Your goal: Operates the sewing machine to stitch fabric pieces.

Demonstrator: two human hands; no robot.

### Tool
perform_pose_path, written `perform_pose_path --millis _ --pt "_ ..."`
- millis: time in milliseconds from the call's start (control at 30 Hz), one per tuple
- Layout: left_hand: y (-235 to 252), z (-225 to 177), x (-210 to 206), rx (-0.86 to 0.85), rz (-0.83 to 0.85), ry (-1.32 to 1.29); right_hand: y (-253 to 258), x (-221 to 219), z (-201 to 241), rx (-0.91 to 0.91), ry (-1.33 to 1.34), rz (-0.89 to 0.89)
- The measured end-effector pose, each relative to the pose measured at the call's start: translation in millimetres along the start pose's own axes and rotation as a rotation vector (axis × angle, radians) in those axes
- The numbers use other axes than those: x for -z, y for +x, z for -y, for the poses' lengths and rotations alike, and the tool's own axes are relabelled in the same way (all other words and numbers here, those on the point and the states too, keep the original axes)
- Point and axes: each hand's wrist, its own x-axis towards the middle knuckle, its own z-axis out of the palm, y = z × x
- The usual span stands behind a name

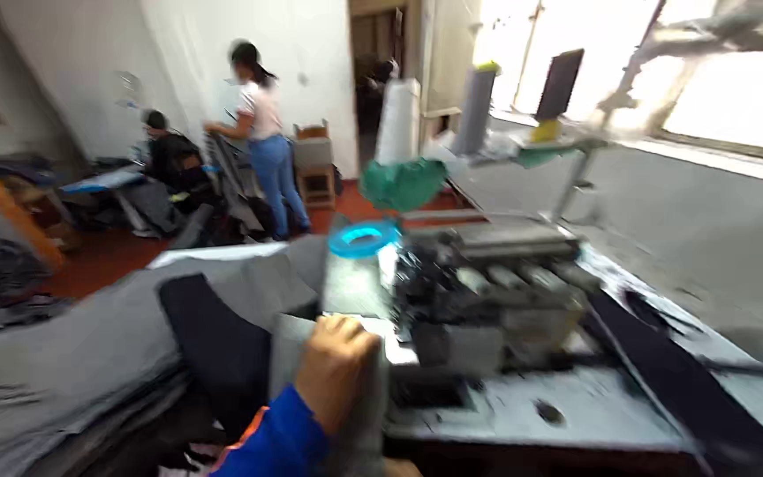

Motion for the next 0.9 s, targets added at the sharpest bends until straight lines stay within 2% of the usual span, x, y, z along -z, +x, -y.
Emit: perform_pose_path --millis 100,200,433,500,600,733,800,900 --pt "-23 -29 -2 -0.041 0.086 0.112 -15 -1 -10 0.008 -0.003 -0.022" --pt "-32 -39 -8 -0.05 0.071 0.162 -20 4 -18 0.039 -0.025 -0.067" --pt "-2 -32 -14 0.05 0.17 -0.01 -10 30 -12 0.076 0.058 -0.131" --pt "4 -30 -3 0.071 0.22 -0.057 -3 40 -11 0.054 0.174 -0.117" --pt "7 -44 25 -0.006 0.295 -0.124 10 50 -16 0.087 0.267 -0.042" --pt "-31 -66 43 -0.067 0.467 -0.189 13 51 -19 0.135 0.165 -0.011" --pt "-48 -65 38 -0.111 0.47 -0.122 13 50 -15 0.166 0.061 -0.088" --pt "-57 -54 28 -0.214 0.384 0.053 21 44 -19 0.354 -0.171 -0.229"
